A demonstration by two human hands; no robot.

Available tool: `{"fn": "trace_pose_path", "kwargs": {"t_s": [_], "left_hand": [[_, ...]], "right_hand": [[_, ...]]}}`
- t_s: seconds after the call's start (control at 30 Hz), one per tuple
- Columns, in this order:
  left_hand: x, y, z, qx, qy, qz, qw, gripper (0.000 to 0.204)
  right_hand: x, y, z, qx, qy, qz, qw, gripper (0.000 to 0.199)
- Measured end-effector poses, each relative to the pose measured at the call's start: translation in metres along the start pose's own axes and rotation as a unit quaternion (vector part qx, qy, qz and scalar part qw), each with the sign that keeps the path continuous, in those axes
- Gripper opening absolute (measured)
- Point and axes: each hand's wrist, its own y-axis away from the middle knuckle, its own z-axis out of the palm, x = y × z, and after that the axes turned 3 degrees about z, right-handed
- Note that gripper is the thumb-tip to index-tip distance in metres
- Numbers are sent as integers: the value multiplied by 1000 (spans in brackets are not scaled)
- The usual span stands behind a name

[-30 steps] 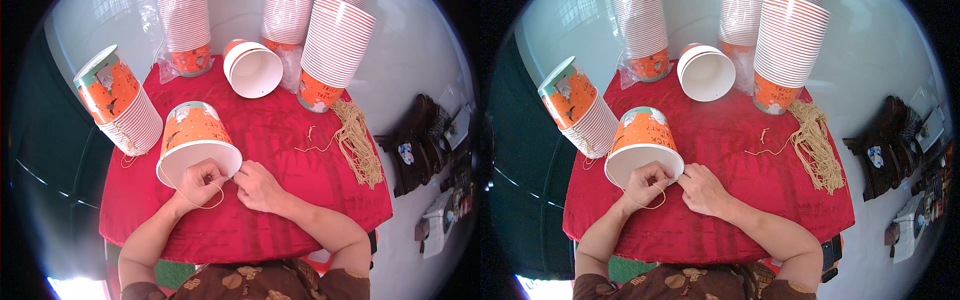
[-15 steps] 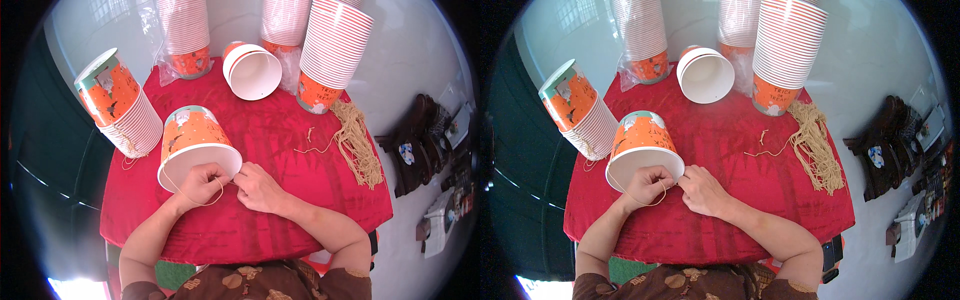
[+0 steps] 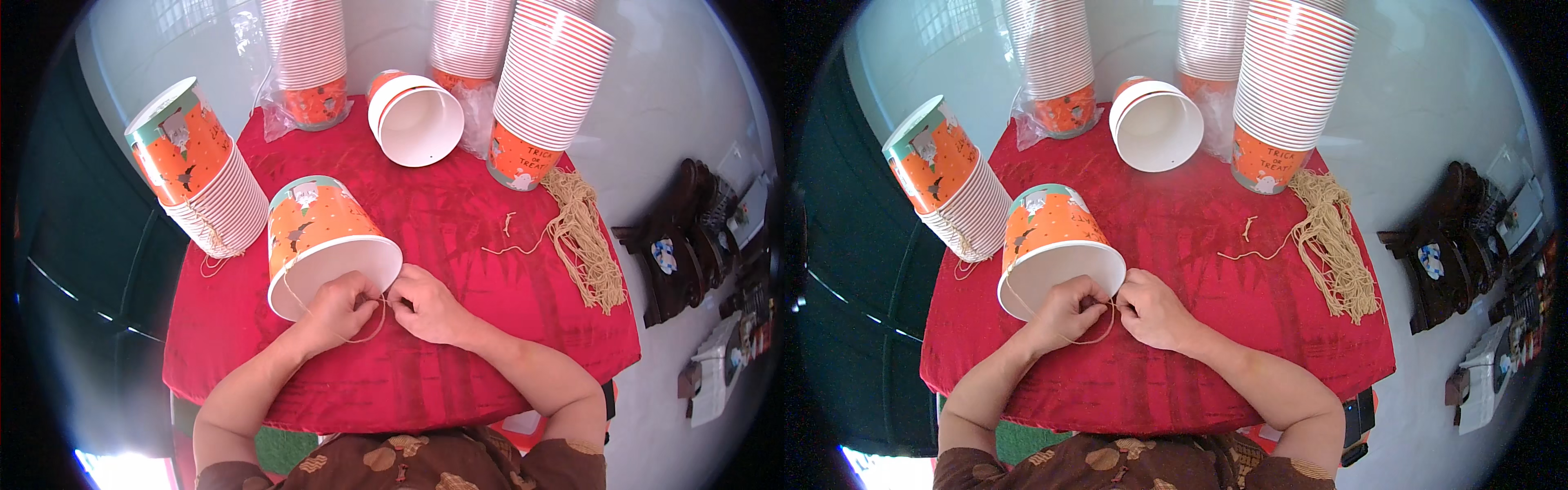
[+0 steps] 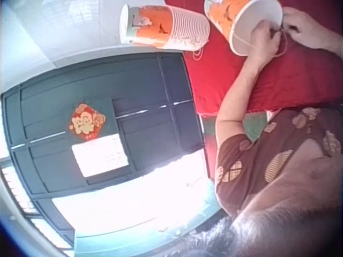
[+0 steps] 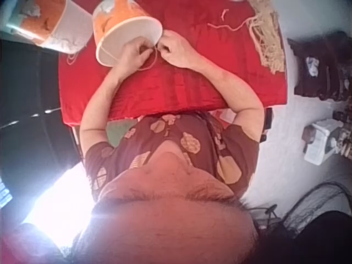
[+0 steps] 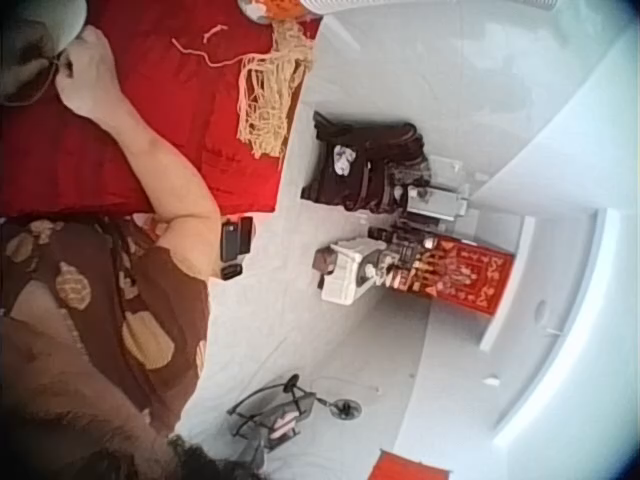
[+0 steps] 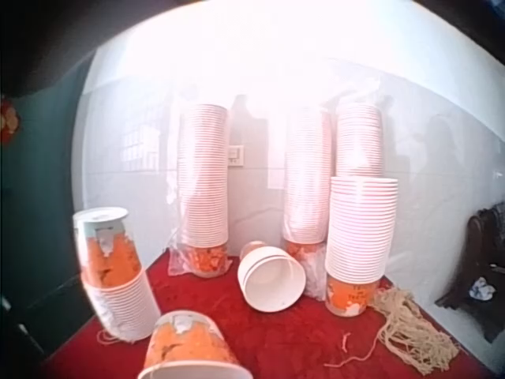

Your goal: Thread and tie strings through pre-punched holes in paper buckets to create handles.

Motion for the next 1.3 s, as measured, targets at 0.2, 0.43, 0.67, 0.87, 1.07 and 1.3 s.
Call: {"fn": "trace_pose_path", "kwargs": {"t_s": [0.2,0.43,0.67,0.87,1.07,1.3], "left_hand": [[3,1,12,39,-140,85,986,13],[7,-1,19,47,-213,90,972,13],[1,-3,16,55,-174,92,979,13],[3,-5,12,44,-143,72,986,10],[1,-6,11,36,-137,76,987,11],[3,-6,8,18,-165,73,983,9]], "right_hand": [[-2,-1,-3,-19,-12,24,999,5],[-4,-1,-4,-17,-14,41,999,4],[-20,2,-6,55,-35,72,995,19],[-29,1,-5,56,110,-121,985,35],[-24,-1,1,45,142,-181,972,31],[-24,-3,-2,51,104,-199,973,20]]}}
